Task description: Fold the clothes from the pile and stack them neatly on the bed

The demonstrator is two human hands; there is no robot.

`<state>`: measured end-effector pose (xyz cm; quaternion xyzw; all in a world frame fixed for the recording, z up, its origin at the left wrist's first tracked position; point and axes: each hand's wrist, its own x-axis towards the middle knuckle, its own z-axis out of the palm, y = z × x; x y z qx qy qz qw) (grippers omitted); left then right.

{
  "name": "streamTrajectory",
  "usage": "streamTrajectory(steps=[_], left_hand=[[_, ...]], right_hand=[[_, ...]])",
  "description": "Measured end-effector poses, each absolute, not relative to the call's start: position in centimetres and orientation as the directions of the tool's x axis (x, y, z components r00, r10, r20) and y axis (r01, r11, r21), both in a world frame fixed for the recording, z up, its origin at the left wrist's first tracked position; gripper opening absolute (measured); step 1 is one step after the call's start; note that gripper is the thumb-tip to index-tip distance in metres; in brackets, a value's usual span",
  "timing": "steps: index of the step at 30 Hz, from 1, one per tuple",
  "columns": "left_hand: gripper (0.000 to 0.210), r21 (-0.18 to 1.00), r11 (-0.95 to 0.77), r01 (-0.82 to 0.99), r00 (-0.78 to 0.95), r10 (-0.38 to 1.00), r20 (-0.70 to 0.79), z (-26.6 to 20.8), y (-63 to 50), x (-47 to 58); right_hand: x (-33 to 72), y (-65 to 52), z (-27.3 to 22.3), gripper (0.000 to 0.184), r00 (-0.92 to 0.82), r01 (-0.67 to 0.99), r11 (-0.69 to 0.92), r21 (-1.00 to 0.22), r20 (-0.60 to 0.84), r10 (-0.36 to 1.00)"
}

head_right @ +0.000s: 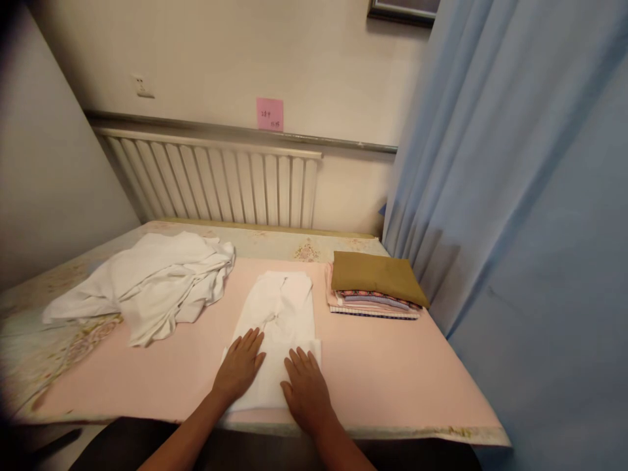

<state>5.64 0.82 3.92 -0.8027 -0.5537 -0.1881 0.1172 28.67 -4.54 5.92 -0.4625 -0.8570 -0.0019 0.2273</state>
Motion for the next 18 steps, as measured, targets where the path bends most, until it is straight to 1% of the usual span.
streamTrajectory(steps=[10,18], left_hand=[[0.05,0.014,-0.351,0.936,0.314,0.855,0.412,3.87,0.91,5.71],[0.049,0.016,-0.357,0.934,0.315,0.844,0.433,3.95,0.87,5.73]], right_hand=[[28.62,-4.43,5.8,0.044,-0.462,0.794,0.571,-0.21,0.403,0.79],[28.69,-4.41,5.81,0.045,-0.46,0.796,0.569,-0.208,0.403,0.791]])
